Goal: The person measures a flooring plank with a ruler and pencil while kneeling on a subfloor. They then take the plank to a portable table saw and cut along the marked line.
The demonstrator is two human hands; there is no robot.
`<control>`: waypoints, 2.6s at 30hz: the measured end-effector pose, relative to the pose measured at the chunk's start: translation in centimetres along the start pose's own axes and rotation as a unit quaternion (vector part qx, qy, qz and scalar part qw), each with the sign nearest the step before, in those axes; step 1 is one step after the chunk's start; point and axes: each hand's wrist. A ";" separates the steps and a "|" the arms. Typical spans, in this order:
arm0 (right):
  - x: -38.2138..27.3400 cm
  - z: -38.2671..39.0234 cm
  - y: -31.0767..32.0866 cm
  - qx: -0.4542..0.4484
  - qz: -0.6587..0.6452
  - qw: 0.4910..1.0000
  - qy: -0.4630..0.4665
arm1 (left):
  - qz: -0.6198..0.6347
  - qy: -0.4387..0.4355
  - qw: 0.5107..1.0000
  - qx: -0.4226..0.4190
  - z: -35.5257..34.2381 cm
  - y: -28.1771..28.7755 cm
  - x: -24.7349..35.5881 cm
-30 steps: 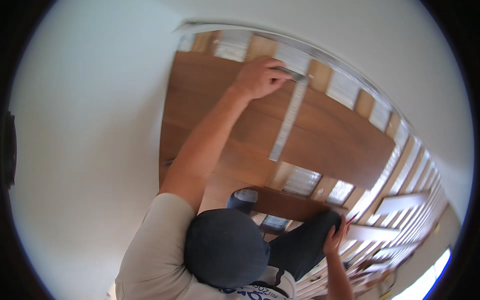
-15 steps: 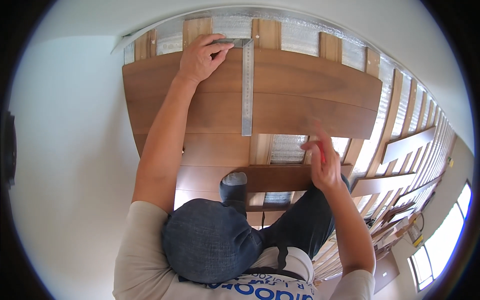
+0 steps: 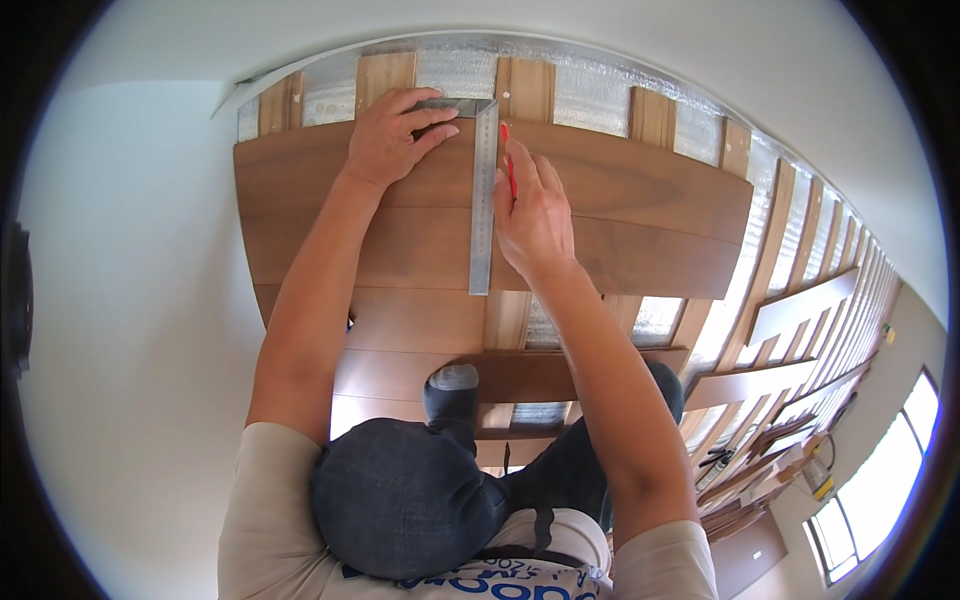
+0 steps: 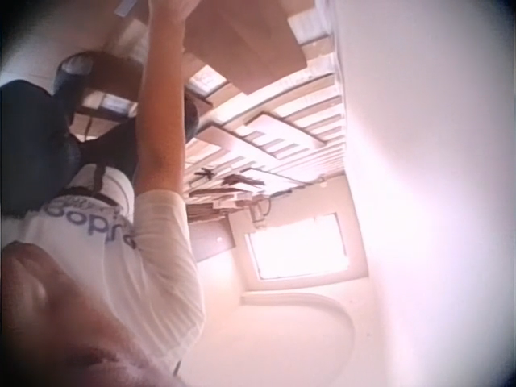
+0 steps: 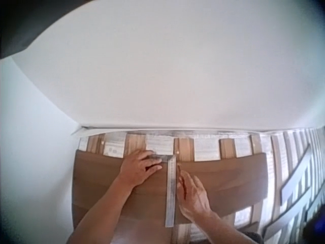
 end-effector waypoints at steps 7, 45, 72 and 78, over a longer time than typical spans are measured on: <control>-0.2 -0.5 -0.2 -0.029 0.002 0.999 -0.024 | 0.002 -0.012 1.000 0.003 0.0 -0.2 -0.1; -1.2 9.1 0.8 -0.086 0.078 0.993 0.007 | -0.025 -0.022 0.999 0.009 0.1 -0.8 -0.4; -0.9 -2.3 0.1 -0.072 0.084 0.993 -0.044 | -0.004 -0.007 1.000 0.001 0.0 -0.6 -0.1; -1.4 6.0 0.7 -0.063 0.042 0.997 -0.027 | -0.004 -0.038 0.999 0.025 0.2 -0.5 -0.5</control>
Point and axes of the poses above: each hand's wrist, its own z-axis away from the middle knuckle, its own y-axis out of the back of the hand, x = y × z, and after that the axes turned 8 degrees about z, right-handed
